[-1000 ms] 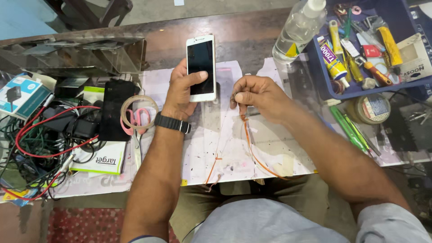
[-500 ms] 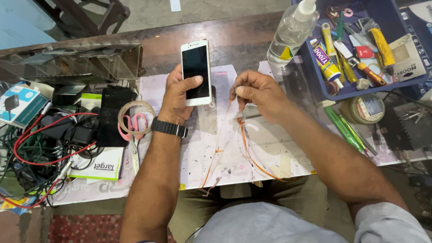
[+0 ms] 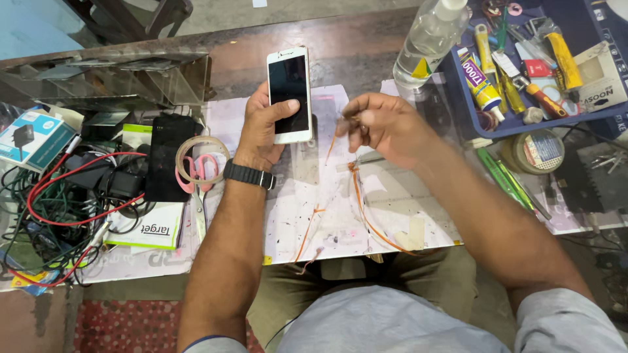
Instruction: The person holds a white smartphone and uses a thin orange wire and a small metal tool to probe the top edge and screen area. The person repeatedly inserts and removes the wire and tool while rotating the phone to access different sides.
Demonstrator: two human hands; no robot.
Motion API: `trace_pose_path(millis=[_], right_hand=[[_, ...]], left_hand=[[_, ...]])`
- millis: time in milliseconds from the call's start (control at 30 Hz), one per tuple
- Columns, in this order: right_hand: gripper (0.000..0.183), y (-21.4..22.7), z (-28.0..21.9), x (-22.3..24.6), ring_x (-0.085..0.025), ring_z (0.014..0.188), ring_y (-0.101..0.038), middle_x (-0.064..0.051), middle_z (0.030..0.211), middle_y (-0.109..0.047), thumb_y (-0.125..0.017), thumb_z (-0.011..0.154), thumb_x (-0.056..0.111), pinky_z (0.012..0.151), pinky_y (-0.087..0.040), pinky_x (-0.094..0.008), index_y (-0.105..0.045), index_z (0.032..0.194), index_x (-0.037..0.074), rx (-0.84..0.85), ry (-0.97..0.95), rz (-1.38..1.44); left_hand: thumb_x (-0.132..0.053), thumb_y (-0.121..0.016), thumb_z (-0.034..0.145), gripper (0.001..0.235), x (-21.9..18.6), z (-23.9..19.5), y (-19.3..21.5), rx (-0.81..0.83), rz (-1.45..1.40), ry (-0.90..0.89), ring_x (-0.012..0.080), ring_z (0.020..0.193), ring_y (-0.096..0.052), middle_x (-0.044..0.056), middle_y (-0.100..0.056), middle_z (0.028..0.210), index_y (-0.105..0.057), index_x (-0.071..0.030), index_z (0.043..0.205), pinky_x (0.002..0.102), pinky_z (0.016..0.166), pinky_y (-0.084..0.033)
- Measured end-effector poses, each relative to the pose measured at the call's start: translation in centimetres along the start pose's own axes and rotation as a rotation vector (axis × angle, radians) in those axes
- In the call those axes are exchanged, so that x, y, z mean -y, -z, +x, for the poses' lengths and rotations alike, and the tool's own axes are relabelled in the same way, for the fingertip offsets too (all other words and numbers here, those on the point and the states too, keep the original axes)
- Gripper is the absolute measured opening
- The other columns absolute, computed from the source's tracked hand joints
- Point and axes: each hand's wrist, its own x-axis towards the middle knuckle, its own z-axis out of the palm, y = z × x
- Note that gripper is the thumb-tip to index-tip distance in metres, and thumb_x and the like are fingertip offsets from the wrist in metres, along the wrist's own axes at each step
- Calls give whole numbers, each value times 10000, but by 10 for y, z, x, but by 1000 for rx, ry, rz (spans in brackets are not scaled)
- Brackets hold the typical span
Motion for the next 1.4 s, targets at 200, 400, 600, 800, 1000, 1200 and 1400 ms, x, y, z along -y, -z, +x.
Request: trace_pose_path(millis=[200,400,600,800,1000,1200,1400], right_hand=[[625,-15,-4,10,-294,1120,-712,-234,1411,-605,-725,886,199,1027,-557,-416,-504,1418,-44,184,-20,115],[473,-12,-2,-4,-261,1112,-703,-189,1385,-633,-700,959,83,989,-571,-395,-525,1392,6,59,45,-91],[313,1,3,-17,-278,984,-741,-187,1193,-713,-725,963,141,892,-614,-400,-622,1229,12,-56,81,-97],[231,4,6,-23,-256,926,-744,-188,1126,-733,-712,966,141,848,-629,-391,-668,1143,-1,-64,116,-110],[231,-1,3,-22,-175,871,-646,-98,1171,-690,-740,957,125,766,-557,-318,-721,1111,-45,-97,192,-263],[248,-5,2,-20,-169,941,-652,-114,1090,-736,-746,939,112,849,-541,-311,-738,1127,-49,-98,208,-372],[276,-19,-1,-16,-148,918,-710,-92,986,-753,-712,961,121,845,-567,-284,-717,1197,-22,-199,199,-533]], left_hand=[[19,-761,827,425,-3,-3,-2,-19,9,-1,186,878,-724,92,-722,1045,-608,-4,1223,353,802,-631],[-21,-780,834,461,-9,-7,-6,74,-5,-17,176,921,-712,85,-715,1082,-597,-1,1257,342,825,-614],[-121,-836,837,528,-11,-9,-8,193,-2,-4,155,939,-690,62,-704,1087,-592,4,1288,310,849,-583],[-150,-858,822,571,-8,-12,-6,212,-16,42,137,933,-682,62,-706,1095,-582,16,1293,286,853,-572],[-147,-881,815,647,-7,-13,-7,248,-23,29,116,936,-664,47,-694,1104,-567,21,1356,265,837,-556],[-161,-885,814,675,-8,-13,-8,269,-19,41,116,940,-658,47,-687,1109,-557,17,1376,266,832,-558],[-174,-856,827,631,-2,-14,-13,255,-17,61,141,987,-674,61,-702,1133,-565,21,1352,276,888,-561]])
